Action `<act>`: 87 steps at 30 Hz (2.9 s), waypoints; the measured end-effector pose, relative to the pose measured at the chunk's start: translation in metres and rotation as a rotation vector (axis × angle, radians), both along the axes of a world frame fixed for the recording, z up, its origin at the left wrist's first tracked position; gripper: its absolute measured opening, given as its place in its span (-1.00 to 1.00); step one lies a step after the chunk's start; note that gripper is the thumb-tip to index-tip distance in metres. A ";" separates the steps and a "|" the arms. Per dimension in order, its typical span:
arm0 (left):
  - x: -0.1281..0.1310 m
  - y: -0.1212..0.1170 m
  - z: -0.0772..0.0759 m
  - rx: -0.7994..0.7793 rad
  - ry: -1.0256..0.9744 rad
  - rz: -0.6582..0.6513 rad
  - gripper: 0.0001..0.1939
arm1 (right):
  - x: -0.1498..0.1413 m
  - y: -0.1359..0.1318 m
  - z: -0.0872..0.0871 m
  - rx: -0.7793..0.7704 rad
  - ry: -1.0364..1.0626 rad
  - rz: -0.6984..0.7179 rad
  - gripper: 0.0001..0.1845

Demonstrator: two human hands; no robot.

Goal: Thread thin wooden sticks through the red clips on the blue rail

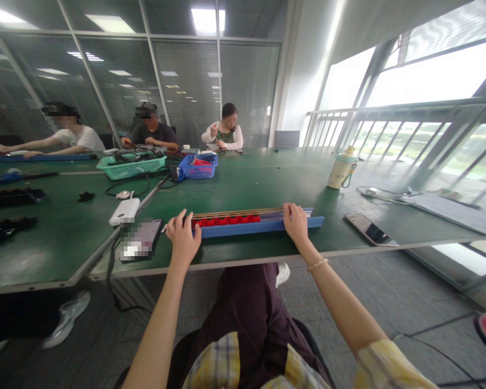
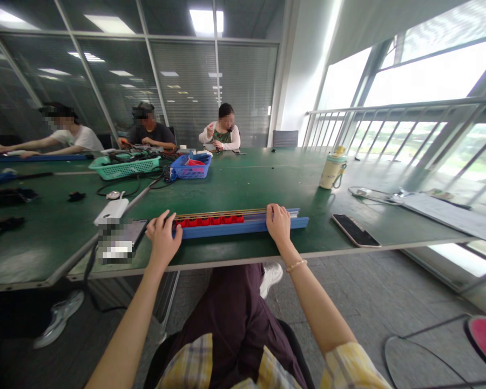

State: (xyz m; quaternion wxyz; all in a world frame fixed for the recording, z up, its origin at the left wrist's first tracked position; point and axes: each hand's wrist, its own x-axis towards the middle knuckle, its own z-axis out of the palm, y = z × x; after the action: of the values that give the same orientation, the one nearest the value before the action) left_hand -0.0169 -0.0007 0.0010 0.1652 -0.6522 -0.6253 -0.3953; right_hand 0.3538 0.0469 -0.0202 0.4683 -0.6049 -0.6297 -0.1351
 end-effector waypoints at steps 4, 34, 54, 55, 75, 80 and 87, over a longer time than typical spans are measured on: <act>0.000 0.001 0.000 0.001 -0.001 0.002 -0.55 | 0.000 -0.001 0.002 0.036 0.022 0.041 -0.61; 0.000 0.000 0.000 -0.045 -0.003 0.024 -0.55 | 0.003 -0.001 0.003 0.208 0.023 0.130 -0.71; 0.002 -0.004 0.004 -0.013 -0.013 0.000 -0.54 | 0.014 -0.007 0.006 0.167 0.188 -0.047 -0.70; 0.002 -0.004 0.004 -0.013 -0.013 0.000 -0.54 | 0.015 -0.007 0.005 0.172 0.198 -0.051 -0.70; 0.000 -0.007 0.004 -0.006 0.007 -0.014 -0.61 | 0.016 -0.008 0.004 0.085 0.193 -0.106 -0.67; 0.001 -0.009 0.006 0.001 0.014 -0.023 -0.60 | 0.013 -0.011 0.006 0.039 0.172 -0.093 -0.68; 0.001 -0.008 0.006 -0.012 0.004 -0.025 -0.61 | 0.014 -0.010 0.004 0.029 0.151 -0.130 -0.69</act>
State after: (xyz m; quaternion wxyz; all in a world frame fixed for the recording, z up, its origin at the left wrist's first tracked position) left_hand -0.0159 -0.0089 0.0072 0.1577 -0.6616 -0.6191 -0.3925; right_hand 0.3678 0.0371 -0.0160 0.5132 -0.6462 -0.5500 -0.1285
